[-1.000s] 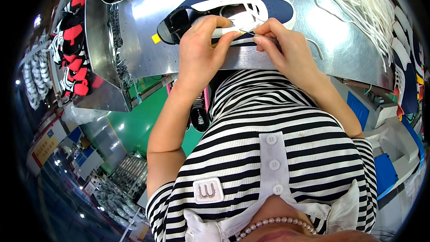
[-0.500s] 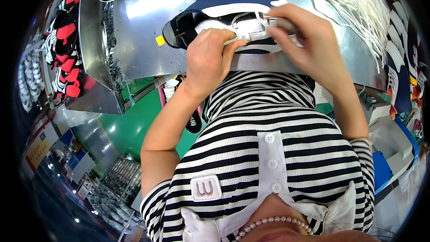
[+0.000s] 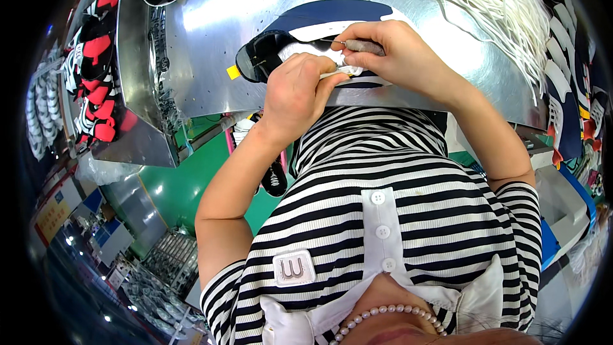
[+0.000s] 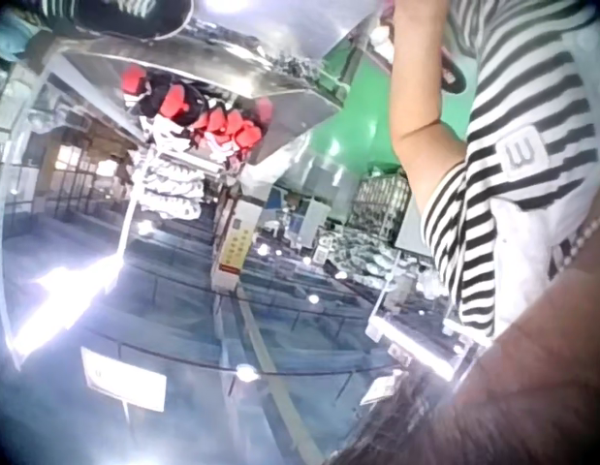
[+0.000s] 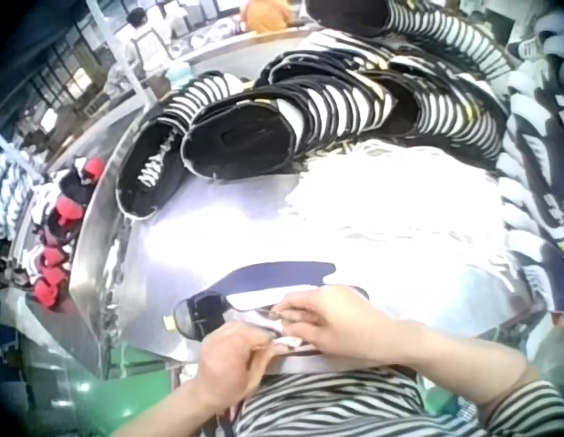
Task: The person laces shoes by hand, picking up a shoe from a pile and threading white laces through the eyelets before setting the shoe back on the workbench.
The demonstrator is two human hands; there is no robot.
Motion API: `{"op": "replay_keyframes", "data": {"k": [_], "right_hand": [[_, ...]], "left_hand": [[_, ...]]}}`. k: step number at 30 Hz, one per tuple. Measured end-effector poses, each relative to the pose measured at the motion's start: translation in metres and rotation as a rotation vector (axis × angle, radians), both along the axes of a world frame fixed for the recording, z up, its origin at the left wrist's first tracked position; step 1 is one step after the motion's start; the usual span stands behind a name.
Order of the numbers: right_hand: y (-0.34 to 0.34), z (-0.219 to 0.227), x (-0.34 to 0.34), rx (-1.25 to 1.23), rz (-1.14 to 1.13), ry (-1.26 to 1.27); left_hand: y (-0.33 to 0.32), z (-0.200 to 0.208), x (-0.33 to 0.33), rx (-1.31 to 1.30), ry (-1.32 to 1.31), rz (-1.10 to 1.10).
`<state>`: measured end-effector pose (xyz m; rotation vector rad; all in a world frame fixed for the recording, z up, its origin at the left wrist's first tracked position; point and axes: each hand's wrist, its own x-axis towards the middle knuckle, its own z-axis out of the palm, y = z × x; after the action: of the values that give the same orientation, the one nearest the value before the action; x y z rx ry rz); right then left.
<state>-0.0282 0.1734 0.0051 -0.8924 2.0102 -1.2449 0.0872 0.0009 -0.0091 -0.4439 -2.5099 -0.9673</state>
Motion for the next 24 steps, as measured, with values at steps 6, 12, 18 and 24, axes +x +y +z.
{"op": "replay_keyframes", "data": {"k": [6, 12, 18, 24], "right_hand": [[0.024, 0.029, -0.05, -0.607, -0.392, -0.205], [-0.014, -0.005, -0.005, -0.312, -0.273, -0.281], [-0.025, -0.007, -0.009, -0.214, -0.187, -0.236], [-0.012, 0.006, 0.001, -0.27, -0.256, -0.173]], "left_hand": [[-0.005, 0.004, 0.007, -0.038, -0.109, 0.0], [-0.004, 0.02, 0.002, 0.244, -0.506, 0.167], [0.007, 0.009, -0.012, 0.302, -0.44, 0.467], [0.016, 0.004, -0.013, 0.284, -0.287, 0.584]]}}
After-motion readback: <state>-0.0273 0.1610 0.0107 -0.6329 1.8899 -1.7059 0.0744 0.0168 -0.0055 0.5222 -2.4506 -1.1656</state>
